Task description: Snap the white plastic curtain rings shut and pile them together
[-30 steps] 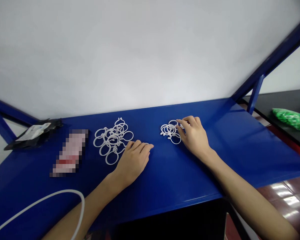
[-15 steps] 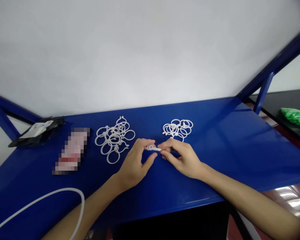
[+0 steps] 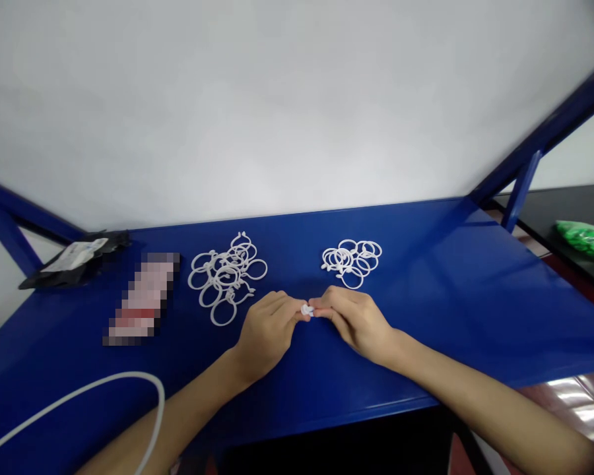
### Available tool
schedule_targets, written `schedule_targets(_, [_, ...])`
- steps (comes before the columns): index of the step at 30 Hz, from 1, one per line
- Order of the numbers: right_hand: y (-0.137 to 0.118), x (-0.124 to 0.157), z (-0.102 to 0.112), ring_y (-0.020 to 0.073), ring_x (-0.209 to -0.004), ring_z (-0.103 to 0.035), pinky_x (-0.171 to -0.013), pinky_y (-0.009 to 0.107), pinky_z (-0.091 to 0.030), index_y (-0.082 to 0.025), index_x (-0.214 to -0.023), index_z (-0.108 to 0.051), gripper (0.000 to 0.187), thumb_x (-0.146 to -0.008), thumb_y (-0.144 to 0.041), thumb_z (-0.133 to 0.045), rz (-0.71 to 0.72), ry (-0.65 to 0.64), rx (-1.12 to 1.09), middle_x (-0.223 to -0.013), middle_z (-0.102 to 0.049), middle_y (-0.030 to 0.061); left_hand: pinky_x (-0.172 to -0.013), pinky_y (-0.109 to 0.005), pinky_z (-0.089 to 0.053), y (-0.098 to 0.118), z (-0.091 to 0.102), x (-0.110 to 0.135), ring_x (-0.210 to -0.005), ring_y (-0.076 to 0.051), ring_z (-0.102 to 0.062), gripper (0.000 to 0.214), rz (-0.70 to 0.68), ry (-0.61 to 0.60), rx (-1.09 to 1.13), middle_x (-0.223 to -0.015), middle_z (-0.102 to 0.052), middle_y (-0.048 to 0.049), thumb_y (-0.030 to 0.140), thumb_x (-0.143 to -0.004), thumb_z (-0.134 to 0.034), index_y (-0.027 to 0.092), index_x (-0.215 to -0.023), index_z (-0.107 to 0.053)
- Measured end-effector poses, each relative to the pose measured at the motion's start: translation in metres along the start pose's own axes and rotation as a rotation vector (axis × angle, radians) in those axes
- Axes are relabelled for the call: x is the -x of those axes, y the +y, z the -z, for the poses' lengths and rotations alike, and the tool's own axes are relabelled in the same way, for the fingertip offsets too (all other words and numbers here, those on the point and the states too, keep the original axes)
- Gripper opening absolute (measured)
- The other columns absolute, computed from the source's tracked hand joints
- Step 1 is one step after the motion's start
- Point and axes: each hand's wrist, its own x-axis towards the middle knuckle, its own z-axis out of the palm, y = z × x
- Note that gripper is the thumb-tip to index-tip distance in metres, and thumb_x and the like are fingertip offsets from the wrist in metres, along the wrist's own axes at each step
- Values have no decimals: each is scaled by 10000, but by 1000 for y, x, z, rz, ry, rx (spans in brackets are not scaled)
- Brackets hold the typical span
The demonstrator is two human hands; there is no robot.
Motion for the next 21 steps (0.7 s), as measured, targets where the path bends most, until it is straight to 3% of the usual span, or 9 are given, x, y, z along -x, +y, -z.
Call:
schedule_targets(5, [0,2,0,130,-663,-574,-613,255,-481,-162,-924,-625,256,-1056,-226,-415,80,-67,185,-786,-667,45,-628,-269,-470,-2,-7,6,-619,-121,-561,237,-82,47,-108,-685,-671,14,56,-966,-485,177,-808,-613])
schedule_targets(9, [2,1,-1,131,-612,-525,-582,269,-436,-163,-886,-627,309,-1062,-202,-376,127,-115,294,-707,-634,25,-596,-283,-439,-7,-9,7,-598,-125,-541,246,-133,14,-172,-675,-653,11,44,-963,-464,178,-818,-612])
schedule_targets(14, [-2,-1,0,146,-623,-544,-571,291,-445,-153,-929,-657,314,-1066,-271,-400,71,-75,326,-723,-652,42,-649,-306,-465,-8,-2,0,-671,-150,-600,188,-174,6,-234,-766,-702,-13,93,-981,-489,177,-895,-633])
schedule_targets(17, [-1,-4,4,152,-688,-603,-610,292,-480,-170,-978,-667,289,-1059,-316,-431,5,-38,330,-794,-688,52,-777,-338,-503,-13,6,-5,-823,-185,-656,131,-138,-19,-313,-910,-745,-35,222,-993,-543,195,-1032,-665])
schedule_targets(21, [12,-11,18,176,-836,-663,-693,298,-518,-186,-986,-656,217,-1034,-305,-480,-138,60,440,-926,-706,63,-886,-434,-487,-31,15,-7,-1004,-282,-628,288,44,-44,-592,-1061,-717,-106,389,-974,-570,184,-1155,-663])
